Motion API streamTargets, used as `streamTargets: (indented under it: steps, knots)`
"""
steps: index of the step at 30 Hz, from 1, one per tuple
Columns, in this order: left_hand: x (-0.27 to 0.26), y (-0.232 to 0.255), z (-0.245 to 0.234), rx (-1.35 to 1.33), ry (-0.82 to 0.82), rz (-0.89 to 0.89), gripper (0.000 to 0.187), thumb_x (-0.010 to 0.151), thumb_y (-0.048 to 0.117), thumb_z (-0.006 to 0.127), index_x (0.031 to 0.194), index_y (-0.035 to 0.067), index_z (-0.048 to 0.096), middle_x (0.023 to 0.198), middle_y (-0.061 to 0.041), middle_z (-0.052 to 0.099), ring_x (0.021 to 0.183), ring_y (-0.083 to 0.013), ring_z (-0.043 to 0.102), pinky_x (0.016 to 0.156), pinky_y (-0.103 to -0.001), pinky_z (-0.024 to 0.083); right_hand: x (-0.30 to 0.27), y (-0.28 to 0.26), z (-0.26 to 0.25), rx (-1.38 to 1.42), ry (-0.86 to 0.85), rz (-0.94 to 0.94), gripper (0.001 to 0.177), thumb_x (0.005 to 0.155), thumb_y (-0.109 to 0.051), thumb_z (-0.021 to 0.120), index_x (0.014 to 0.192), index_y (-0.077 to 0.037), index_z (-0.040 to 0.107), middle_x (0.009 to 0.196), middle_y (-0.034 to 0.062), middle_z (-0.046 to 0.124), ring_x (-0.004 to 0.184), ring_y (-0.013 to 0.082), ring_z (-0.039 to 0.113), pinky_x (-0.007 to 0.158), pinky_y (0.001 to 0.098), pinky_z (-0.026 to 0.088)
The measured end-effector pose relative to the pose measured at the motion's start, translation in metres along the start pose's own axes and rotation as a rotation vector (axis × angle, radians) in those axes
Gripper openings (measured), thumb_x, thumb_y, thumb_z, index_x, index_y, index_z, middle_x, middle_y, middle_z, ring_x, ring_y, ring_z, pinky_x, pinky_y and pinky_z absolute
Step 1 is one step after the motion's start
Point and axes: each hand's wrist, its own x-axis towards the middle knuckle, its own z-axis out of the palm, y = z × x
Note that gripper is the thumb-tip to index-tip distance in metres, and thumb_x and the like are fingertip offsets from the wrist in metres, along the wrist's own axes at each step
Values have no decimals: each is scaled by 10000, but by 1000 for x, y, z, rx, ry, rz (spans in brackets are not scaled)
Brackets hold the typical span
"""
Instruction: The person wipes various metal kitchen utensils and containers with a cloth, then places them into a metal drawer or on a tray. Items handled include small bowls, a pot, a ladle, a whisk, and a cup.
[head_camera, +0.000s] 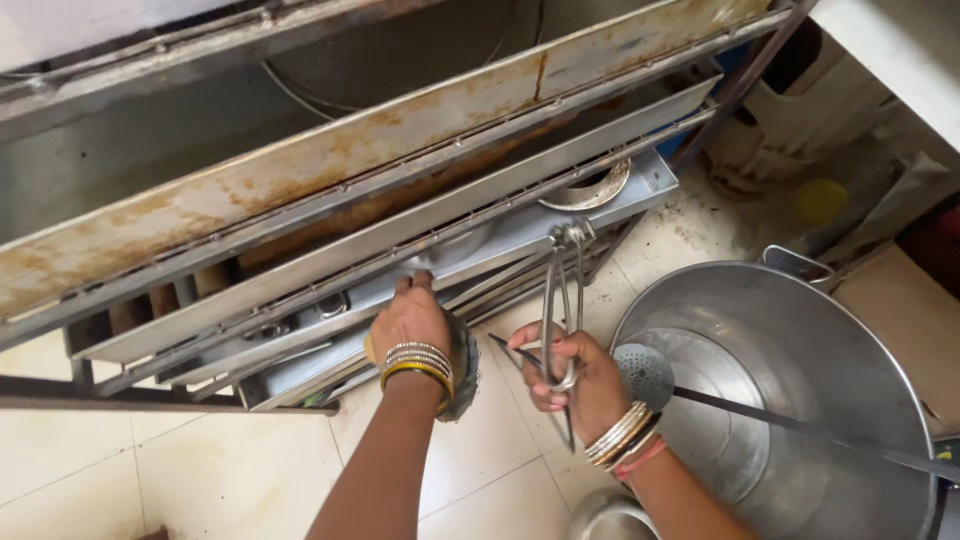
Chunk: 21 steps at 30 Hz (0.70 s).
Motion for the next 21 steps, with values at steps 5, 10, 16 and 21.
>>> streamTargets:
  steps: [5, 10, 16, 21]
  knots:
    - [-14, 4, -14, 60, -38, 19, 210, 942, 72, 529, 1107, 92, 657, 1083, -149, 711, 940, -356, 728, 818, -456, 577, 17, 8, 21, 44, 30, -68, 432, 902, -304, 439, 1129, 32, 587, 619, 54, 491, 464, 103, 353, 454, 258, 324]
    - [-44, 1, -22, 47, -127, 77, 184, 914, 90, 570, 1081, 87, 648, 1057, -153, 708, 901, -343, 737, 776, -434, 589, 21, 11, 37, -5, 89, -42, 352, 915, -234, 461, 1139, 7, 585, 621, 28, 479, 467, 97, 351, 450, 259, 306]
    - [-58, -3, -19, -32, -129, 81, 196, 886, 91, 589, 1074, 87, 642, 1048, -136, 705, 877, -335, 737, 752, -429, 586, 28, 13, 50, 201, -103, 106, 505, 925, -262, 459, 1282, 44, 643, 612, 17, 523, 479, 93, 407, 481, 255, 369]
    - [-61, -10, -20, -101, -126, 42, 162, 923, 103, 570, 1063, 95, 651, 1096, -119, 699, 904, -342, 726, 774, -440, 575, 56, 22, 39, 53, 116, 196, 391, 968, -306, 589, 1188, 13, 639, 830, 108, 692, 454, 47, 365, 462, 210, 344]
